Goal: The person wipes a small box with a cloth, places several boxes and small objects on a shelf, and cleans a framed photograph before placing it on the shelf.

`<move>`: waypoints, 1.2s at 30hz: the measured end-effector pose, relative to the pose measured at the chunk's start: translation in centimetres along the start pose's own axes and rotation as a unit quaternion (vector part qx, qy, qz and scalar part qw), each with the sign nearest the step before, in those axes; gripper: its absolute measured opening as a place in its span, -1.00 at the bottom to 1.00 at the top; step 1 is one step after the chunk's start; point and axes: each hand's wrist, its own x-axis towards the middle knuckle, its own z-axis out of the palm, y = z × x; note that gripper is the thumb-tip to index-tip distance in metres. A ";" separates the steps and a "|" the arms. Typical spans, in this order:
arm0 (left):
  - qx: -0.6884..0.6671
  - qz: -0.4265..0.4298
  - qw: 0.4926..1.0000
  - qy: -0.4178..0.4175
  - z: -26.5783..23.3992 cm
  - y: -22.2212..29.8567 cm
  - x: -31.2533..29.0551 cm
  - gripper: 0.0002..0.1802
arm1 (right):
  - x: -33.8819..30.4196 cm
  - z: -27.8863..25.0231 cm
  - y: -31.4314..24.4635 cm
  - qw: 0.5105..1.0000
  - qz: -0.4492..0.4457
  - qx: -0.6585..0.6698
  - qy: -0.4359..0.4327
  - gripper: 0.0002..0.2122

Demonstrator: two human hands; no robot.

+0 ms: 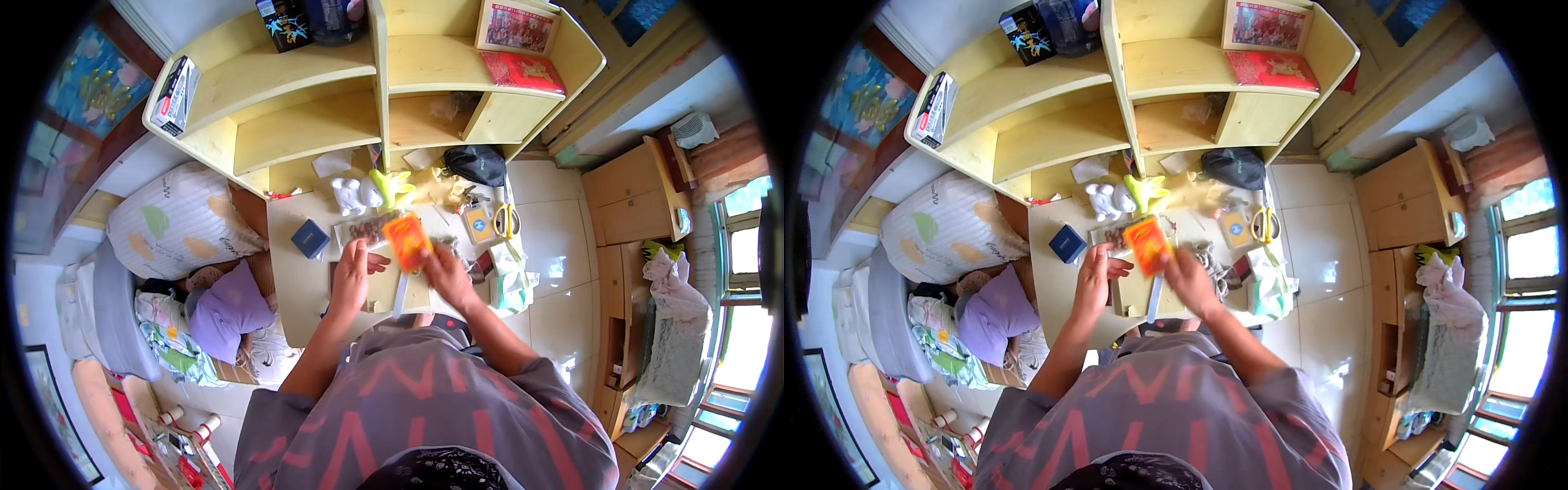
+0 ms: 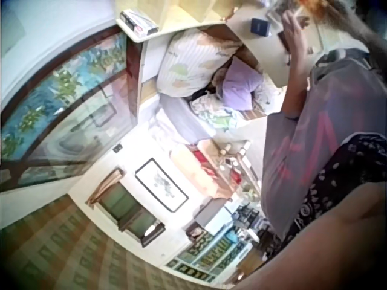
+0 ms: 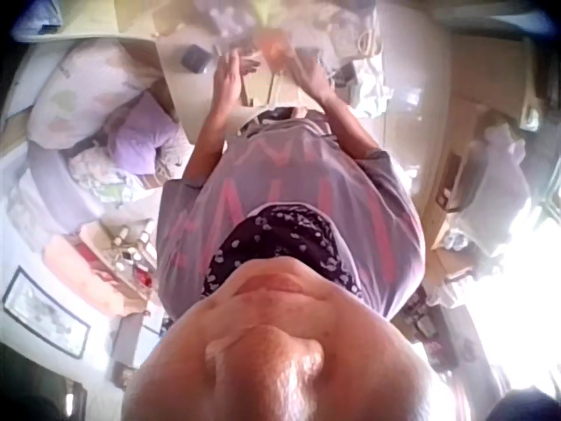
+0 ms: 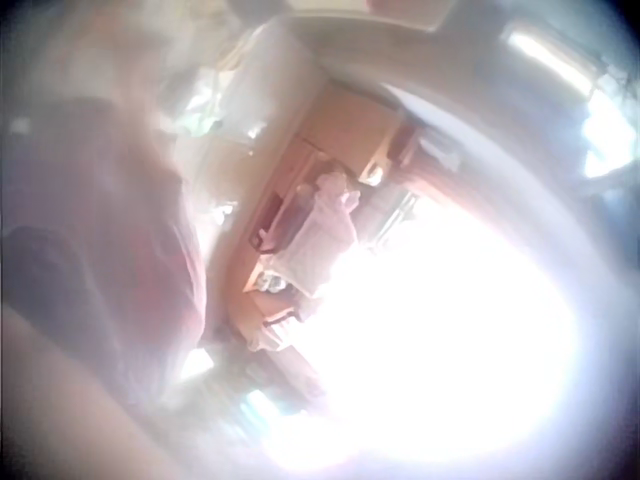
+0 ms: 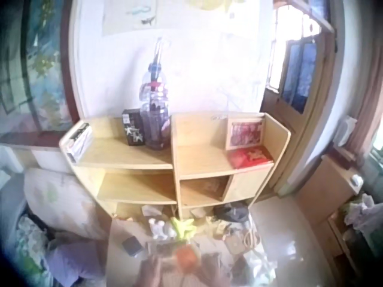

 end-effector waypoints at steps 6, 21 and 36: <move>0.038 -0.050 0.998 -0.032 -3.8 -2.7 -1.8 -0.72 | 18.5 -4.6 -2.1 0.975 -0.112 -0.059 0.180 -0.67; 0.060 -0.131 0.988 0.046 -7.2 -6.3 -5.9 -0.71 | 19.3 -1.3 -2.0 0.978 -0.146 0.061 0.134 -0.69; 0.150 0.128 0.979 0.047 -4.9 6.0 20.5 -0.32 | 8.4 6.5 -5.7 0.982 -0.040 0.179 -0.052 -0.72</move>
